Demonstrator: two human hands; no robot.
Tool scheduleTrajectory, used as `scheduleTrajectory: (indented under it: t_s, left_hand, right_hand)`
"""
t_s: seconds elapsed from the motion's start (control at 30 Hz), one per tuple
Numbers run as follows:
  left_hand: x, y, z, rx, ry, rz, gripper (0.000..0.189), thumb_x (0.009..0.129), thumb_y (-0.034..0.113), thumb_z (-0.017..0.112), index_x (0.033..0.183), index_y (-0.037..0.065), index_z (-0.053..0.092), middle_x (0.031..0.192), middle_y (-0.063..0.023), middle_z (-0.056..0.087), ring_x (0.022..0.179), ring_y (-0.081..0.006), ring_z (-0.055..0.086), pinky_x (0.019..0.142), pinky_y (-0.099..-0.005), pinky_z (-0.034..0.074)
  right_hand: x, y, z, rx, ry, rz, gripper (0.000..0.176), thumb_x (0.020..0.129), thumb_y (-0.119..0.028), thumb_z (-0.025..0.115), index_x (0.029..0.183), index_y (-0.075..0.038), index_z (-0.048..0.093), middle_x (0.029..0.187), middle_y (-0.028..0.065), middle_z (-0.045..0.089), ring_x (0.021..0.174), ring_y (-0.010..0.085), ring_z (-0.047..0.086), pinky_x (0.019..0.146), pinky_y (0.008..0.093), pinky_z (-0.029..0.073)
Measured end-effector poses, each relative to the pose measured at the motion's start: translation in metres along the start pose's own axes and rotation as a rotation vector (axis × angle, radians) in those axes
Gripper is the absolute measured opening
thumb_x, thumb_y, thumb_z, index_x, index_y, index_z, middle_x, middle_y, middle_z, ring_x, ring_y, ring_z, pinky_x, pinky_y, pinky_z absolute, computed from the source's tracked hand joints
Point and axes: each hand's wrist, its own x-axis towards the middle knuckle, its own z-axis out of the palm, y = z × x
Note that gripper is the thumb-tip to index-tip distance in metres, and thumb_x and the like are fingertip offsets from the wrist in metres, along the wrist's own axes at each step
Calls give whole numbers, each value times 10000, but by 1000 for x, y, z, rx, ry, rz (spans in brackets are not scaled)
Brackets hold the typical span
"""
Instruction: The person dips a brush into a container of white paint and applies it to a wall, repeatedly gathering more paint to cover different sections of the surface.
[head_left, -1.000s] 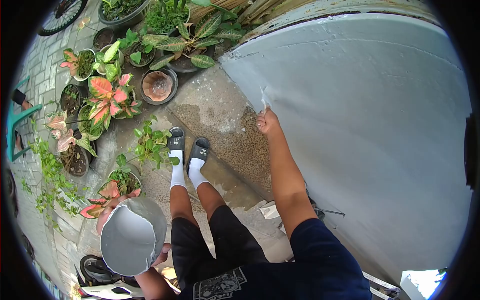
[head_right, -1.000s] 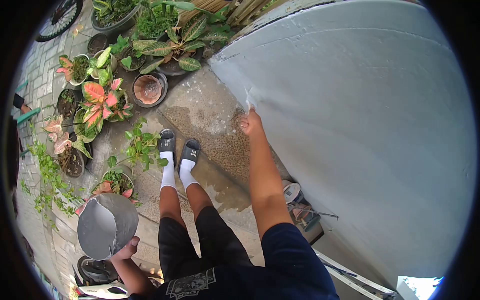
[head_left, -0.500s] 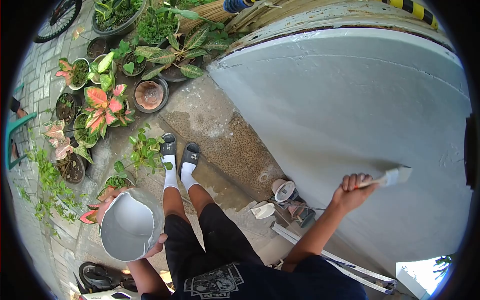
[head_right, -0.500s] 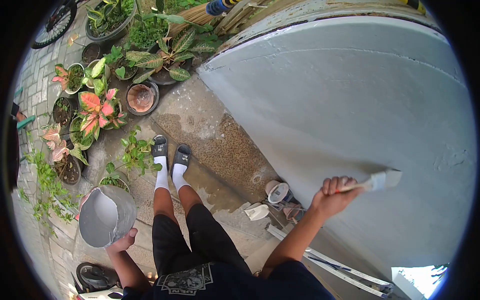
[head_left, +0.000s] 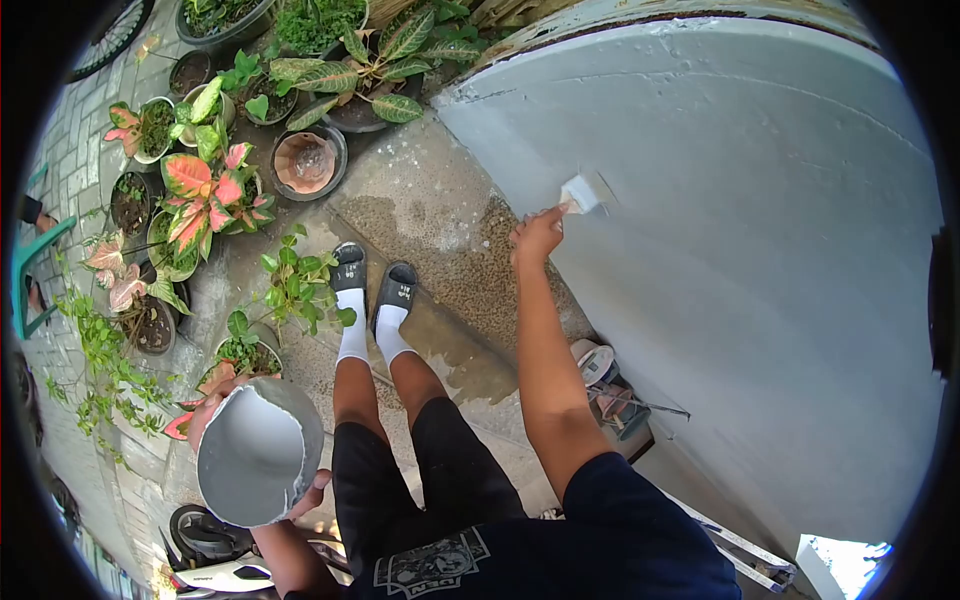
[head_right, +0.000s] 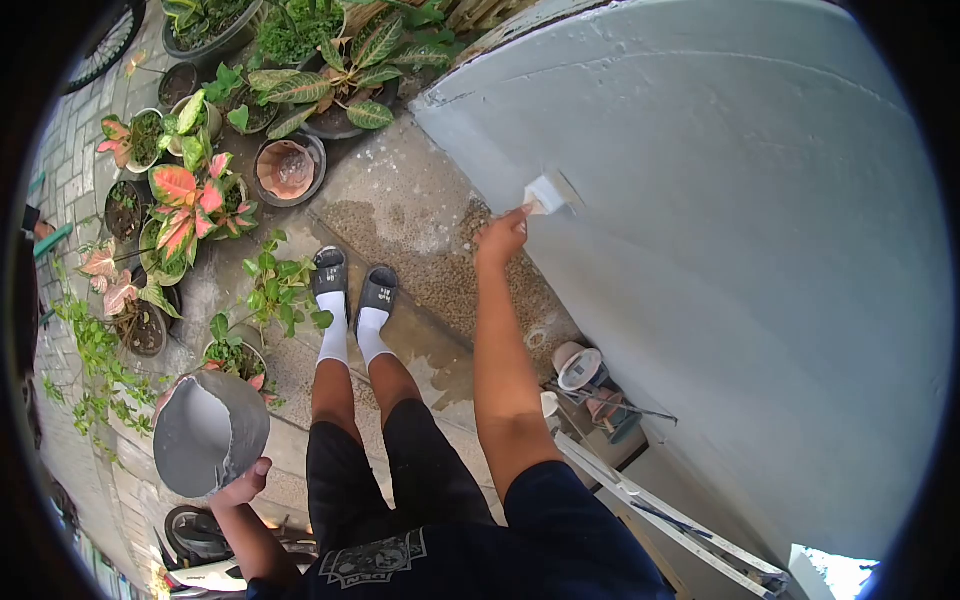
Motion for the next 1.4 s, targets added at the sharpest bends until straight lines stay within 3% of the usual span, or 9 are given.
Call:
scheduleTrajectory:
  t_s: [0.07,0.13,0.2,0.47,0.6,0.97,1.1,1.23,1.4]
  left_hand:
    - [-4,-1,2,82,-46,27,1165,639,631,770,1423,3,181,1350,-188,404,1215,-324,478,1019,-468,382]
    - [-7,2,12,-129,156,-83,1112,589,755,673,1359,6,383,1295,-166,450,1224,-325,415,1033,-483,319]
    - [-7,1,4,-88,148,-20,1103,596,742,683,1356,2,382,1298,-164,447,1223,-324,418,1034,-481,321]
    - [3,35,-3,-191,212,23,1065,612,739,690,1335,6,415,1300,-154,453,1207,-326,436,1035,-475,325]
    - [7,35,-2,58,172,89,1074,609,774,645,1327,5,428,1291,-158,470,1209,-327,437,1028,-473,333]
    - [32,56,13,46,245,-106,1047,614,887,471,1203,28,575,1240,-145,558,1183,-286,500,1071,-453,252]
    - [21,34,25,-165,360,-100,1154,629,846,539,1396,12,319,1342,-166,444,1236,-324,457,1084,-464,244]
    - [11,36,17,-224,271,-137,1175,614,735,687,1407,6,217,1334,-192,427,1226,-343,459,1073,-491,264]
    - [19,45,-4,-47,179,-114,1145,639,792,598,1395,2,260,1290,-174,488,1239,-334,448,1088,-484,227]
  right_hand:
    - [9,-5,-3,-69,-287,493,416,1023,-460,338,795,-112,354,574,-16,334,416,88,260,356,239,204]
    - [45,-3,-18,-63,-337,640,409,1023,-458,341,808,-110,358,578,-23,316,415,82,252,352,228,196]
    - [57,-30,-26,4,-417,839,388,1023,-436,364,822,-105,390,585,-35,292,411,66,233,340,201,175]
    - [-124,-238,-139,268,-263,22,369,1020,-435,388,829,-127,457,576,-64,339,388,32,230,313,200,177]
    - [-115,-225,-128,359,-100,-345,445,999,-531,363,789,-145,429,579,-35,375,398,56,247,339,209,204]
    - [44,7,-2,-2,-347,759,483,989,-560,342,766,-132,364,575,-23,294,416,80,248,352,232,184]
    - [75,4,-18,8,-393,931,442,1010,-495,353,752,-136,368,575,-35,289,405,70,232,336,220,177]
    - [11,-100,-55,135,-333,603,354,1029,-378,385,793,-119,435,577,-59,289,396,48,221,326,208,166]
    - [-105,-205,-116,233,-210,31,352,1020,-411,406,845,-113,473,570,-50,346,401,40,248,336,211,175]
